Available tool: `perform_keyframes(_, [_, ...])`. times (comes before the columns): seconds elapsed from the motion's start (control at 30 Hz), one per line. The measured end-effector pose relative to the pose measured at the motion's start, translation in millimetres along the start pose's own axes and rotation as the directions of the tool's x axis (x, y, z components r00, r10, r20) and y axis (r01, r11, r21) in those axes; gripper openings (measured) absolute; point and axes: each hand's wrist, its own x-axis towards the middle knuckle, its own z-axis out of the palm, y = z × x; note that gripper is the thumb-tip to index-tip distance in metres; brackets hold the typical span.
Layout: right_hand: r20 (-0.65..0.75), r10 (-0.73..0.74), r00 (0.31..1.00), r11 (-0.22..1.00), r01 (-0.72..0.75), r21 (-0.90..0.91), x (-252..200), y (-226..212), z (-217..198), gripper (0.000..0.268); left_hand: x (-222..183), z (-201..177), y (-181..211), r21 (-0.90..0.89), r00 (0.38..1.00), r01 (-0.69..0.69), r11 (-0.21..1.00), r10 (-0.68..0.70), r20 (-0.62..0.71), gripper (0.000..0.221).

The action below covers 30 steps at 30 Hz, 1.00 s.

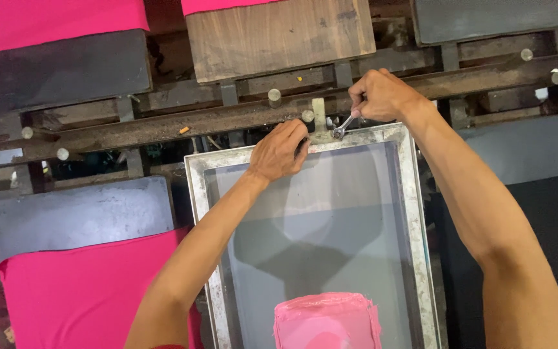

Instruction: A worker uses a wrench to adjust and tighten the bolts on a screen printing frame at a printing station.

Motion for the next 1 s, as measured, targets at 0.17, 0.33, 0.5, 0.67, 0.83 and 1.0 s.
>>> perform_keyframes(0.17, [-0.007,0.011,1.0,1.0,-0.011,0.003,-9.5,-13.0,-7.4,0.008,-0.7,-0.9,-0.3,-0.016,1.0,-0.006,1.0,0.006,-0.006,0.012])
perform_keyframes(0.33, [0.055,-0.052,0.997,0.997,0.055,-0.05,3.0,0.6,0.4,0.011,-0.3,-8.0,7.6,-0.02,1.0,0.005,1.0,-0.005,-0.002,0.012])
perform_keyframes(0.5, [0.032,-0.068,0.997,0.995,0.07,-0.072,11.6,9.5,-3.7,0.01,3.6,0.0,1.6,-0.005,1.0,-0.003,1.0,0.003,-0.029,0.012])
perform_keyframes(0.67, [-0.117,-0.121,0.986,0.991,0.114,-0.064,-10.5,14.4,-16.0,0.014,2.3,-12.0,7.5,-0.047,0.998,0.037,0.998,-0.034,0.046,0.005])
perform_keyframes(0.83, [-0.353,0.203,0.913,0.953,-0.102,0.285,-92.9,-17.1,34.4,0.026,-0.8,-8.1,3.5,-0.116,0.997,0.076,0.99,-0.073,0.031,0.01])
perform_keyframes(1.0, [-0.464,0.582,0.668,0.524,0.128,0.842,-110.5,-25.7,87.8,0.022,-0.9,-9.9,6.4,-0.131,0.991,0.131,0.983,-0.13,0.014,0.011])
